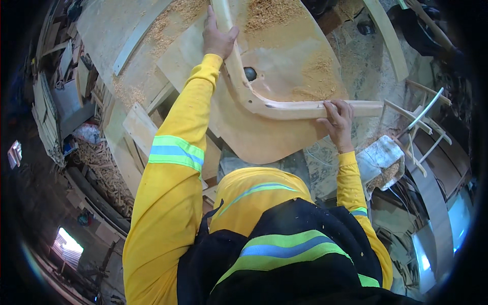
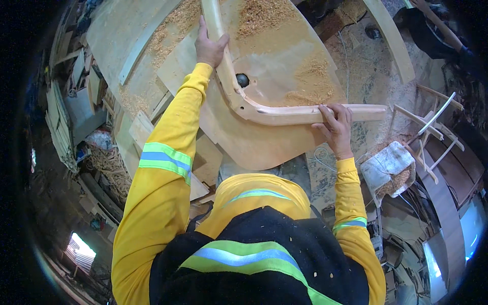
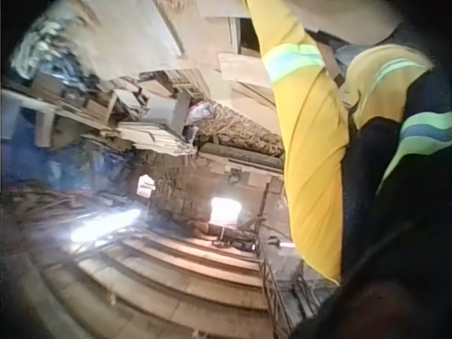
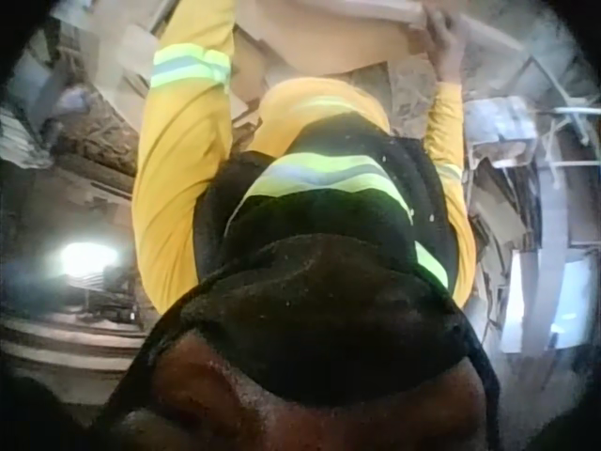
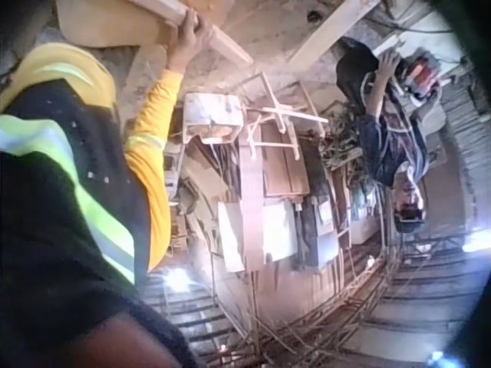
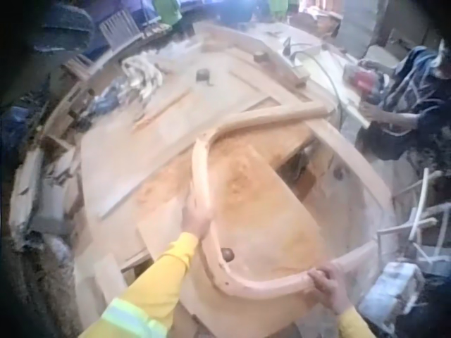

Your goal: Routing the edges of curved wooden furniture parts using a router table.

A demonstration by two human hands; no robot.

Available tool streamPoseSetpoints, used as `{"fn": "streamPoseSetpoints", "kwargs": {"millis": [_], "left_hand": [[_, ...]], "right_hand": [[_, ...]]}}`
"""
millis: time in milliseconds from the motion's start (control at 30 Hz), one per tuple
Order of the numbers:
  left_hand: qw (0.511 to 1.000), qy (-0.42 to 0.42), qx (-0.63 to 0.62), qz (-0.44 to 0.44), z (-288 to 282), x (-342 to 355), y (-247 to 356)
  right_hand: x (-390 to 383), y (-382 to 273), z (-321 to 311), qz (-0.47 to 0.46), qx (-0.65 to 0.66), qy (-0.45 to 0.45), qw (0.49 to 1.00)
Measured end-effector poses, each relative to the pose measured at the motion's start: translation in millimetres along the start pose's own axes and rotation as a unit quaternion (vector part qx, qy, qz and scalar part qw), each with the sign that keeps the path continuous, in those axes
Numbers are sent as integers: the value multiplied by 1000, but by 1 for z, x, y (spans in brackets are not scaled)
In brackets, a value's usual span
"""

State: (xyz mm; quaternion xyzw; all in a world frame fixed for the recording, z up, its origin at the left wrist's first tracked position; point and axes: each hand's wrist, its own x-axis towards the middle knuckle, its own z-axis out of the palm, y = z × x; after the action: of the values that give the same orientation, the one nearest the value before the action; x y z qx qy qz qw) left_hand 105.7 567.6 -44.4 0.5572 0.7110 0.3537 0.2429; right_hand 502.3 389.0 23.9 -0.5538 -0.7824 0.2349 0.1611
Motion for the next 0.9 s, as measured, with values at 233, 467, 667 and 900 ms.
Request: {"fn": "streamPoseSetpoints", "kwargs": {"millis": [233,467,667,900], "left_hand": [[1000,-12,-27,-10,-6,-3,2],[966,113,-125,195,5,3,4],[989,60,-116,71,-5,-1,3],[1000,4,-14,-13,2,-39,-9]], "right_hand": [[2,-1,2,13,5,-15,1000],[6,-16,6,37,-59,-18,997],[6,-12,10,29,-57,-43,997],[-11,-3,3,35,-47,-32,998]]}}
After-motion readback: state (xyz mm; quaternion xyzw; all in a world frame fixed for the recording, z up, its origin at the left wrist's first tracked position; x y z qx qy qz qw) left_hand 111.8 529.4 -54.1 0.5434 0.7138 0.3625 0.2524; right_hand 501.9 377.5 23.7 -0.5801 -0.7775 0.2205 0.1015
